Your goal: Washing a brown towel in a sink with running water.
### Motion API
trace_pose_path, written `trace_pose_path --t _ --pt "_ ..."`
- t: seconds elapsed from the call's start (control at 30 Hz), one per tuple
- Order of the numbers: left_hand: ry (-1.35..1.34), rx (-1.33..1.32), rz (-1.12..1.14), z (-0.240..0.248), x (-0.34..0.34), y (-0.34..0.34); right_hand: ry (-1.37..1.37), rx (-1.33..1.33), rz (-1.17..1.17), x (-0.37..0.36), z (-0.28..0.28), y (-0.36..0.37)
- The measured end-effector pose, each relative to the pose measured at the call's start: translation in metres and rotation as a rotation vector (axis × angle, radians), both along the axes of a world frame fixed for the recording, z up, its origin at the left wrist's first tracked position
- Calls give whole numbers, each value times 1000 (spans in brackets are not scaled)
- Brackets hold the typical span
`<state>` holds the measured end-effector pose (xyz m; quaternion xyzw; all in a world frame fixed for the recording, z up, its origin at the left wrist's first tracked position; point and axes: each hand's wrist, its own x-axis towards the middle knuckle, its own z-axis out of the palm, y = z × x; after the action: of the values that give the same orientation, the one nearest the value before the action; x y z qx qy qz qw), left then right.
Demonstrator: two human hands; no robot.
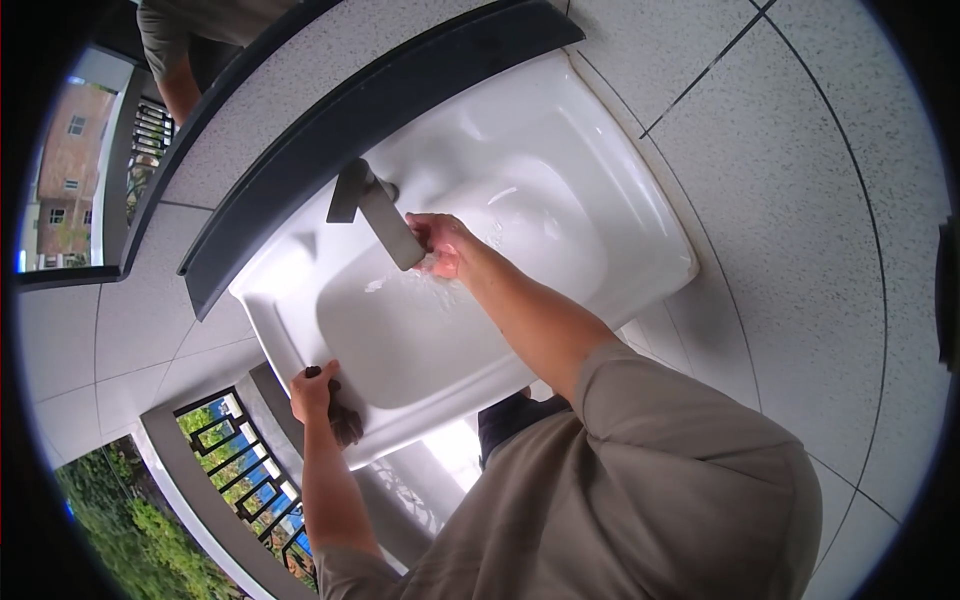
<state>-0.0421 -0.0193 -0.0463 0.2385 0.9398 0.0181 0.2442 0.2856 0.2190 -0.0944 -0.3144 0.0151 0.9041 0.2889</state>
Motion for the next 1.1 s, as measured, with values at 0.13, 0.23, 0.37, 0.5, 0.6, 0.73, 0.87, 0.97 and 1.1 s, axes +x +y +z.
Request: trace_pose_path --t 0.13,0.23,0.37,0.5,0.6,0.73,0.87,0.97,1.1 --pt "3 20 29 -9 -10 -11 -194 43 -334 53 32 45" --pt "-11 30 30 2 -1 -3 -139 290 -653 105 53 110" --pt "50 15 -12 7 7 4 -477 327 -935 159 48 152" --pt "64 -3 -5 30 27 4 -769 351 -629 122 17 80" --pt "139 -3 -17 35 30 8 -766 314 -323 76 6 20" --pt "69 -18 -17 24 23 10 -620 194 135 3 1 -39" --pt "53 -29 -10 13 8 2 -162 -11 118 -23 4 -35" --pt "96 -59 -65 23 27 15 -20 28 -66 9 -10 -4" --pt "96 -66 -63 21 20 10 -70 194 -449 80 17 67"
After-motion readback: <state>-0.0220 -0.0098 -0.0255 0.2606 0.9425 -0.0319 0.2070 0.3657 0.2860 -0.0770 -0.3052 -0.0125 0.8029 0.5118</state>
